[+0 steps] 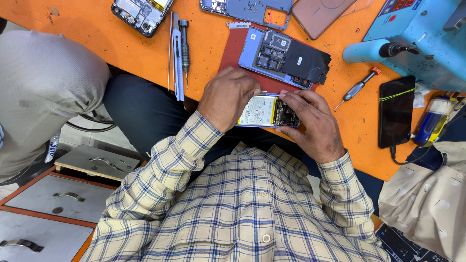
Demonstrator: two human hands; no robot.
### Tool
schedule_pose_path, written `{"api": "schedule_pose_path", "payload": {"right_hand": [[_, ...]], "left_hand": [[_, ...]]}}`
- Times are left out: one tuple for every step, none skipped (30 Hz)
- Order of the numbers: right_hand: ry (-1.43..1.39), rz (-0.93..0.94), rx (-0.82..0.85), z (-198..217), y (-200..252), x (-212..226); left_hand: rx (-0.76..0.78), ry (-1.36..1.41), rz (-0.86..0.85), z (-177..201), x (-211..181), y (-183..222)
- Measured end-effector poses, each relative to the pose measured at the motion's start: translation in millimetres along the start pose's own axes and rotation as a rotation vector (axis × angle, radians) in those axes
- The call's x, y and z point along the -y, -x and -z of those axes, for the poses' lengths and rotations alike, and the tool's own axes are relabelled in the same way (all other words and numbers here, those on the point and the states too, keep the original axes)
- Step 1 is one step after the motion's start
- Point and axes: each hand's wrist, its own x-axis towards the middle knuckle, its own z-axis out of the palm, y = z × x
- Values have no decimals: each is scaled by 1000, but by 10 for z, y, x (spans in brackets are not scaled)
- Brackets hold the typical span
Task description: The person disassembles a mobile phone on a workbench, removing internal components and a battery with a tool. They then handle a circuit board and a phone frame before placing the components back into the chassis and securing them.
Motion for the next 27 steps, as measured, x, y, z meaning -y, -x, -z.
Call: {"api": "schedule_pose_path", "payload": {"right_hand": [[-4,-8,4,-2,-2,-1],[-8,-17,8,-5,-3,0],[-6,-17,8,-4,-1,1],[-8,-18,7,-6,-1,3],[-10,-20,3,-6,-1,4],[-8,-22,1,-4,-1,3],[-10,-22,2,-2,0,2],[-12,-23,2,0,1,0],[-11,-25,3,-1,3,-2],[-7,-37,1,-6,3,-3],[-4,-45,-1,-10,1,-4],[-4,-44,-1,-7,6,-3],[0,-52,3,-2,8,-4],[4,-59,8,3,10,-3],[5,-57,7,3,13,1],[9,-57,8,2,18,7],[15,-57,6,5,15,7],[17,-56,2,11,7,3],[10,-46,-4,12,9,4],[3,-36,-9,12,10,5],[1,-34,-8,13,9,7],[3,-46,-1,17,9,9],[7,-58,5,22,5,8],[7,-57,4,19,-4,9],[2,-62,4,18,-3,10],[-4,-67,5,17,-1,12],[-4,-66,4,17,-3,14]], "left_hand": [[-2,-6,9,-13,2,-16],[-4,-13,19,-20,2,-23],[-4,-11,18,-17,2,-22],[3,-11,16,-4,4,-20],[11,-11,12,11,5,-26],[11,-10,9,25,1,-37],[18,-2,12,38,-5,-45],[26,7,14,53,-11,-55],[27,9,13,68,-13,-68],[46,8,20,86,-8,-89],[62,6,28,106,-4,-106],[62,6,28,120,-4,-119],[84,6,33,133,-5,-130],[107,6,39,147,-6,-134],[104,5,39,177,6,-127],[131,29,-32,222,30,-114],[158,52,-106,260,53,-112],[156,50,-109,277,61,-99],[91,21,-195,278,54,-54],[27,-8,-280,272,43,-12],[26,-10,-278,271,28,39],[16,-119,-320,274,6,94],[5,-227,-364,277,-14,128],[4,-229,-364,276,-34,148],[-5,-288,-380,264,-59,168],[-14,-348,-396,255,-77,178],[-15,-349,-396,252,-86,174]]}}
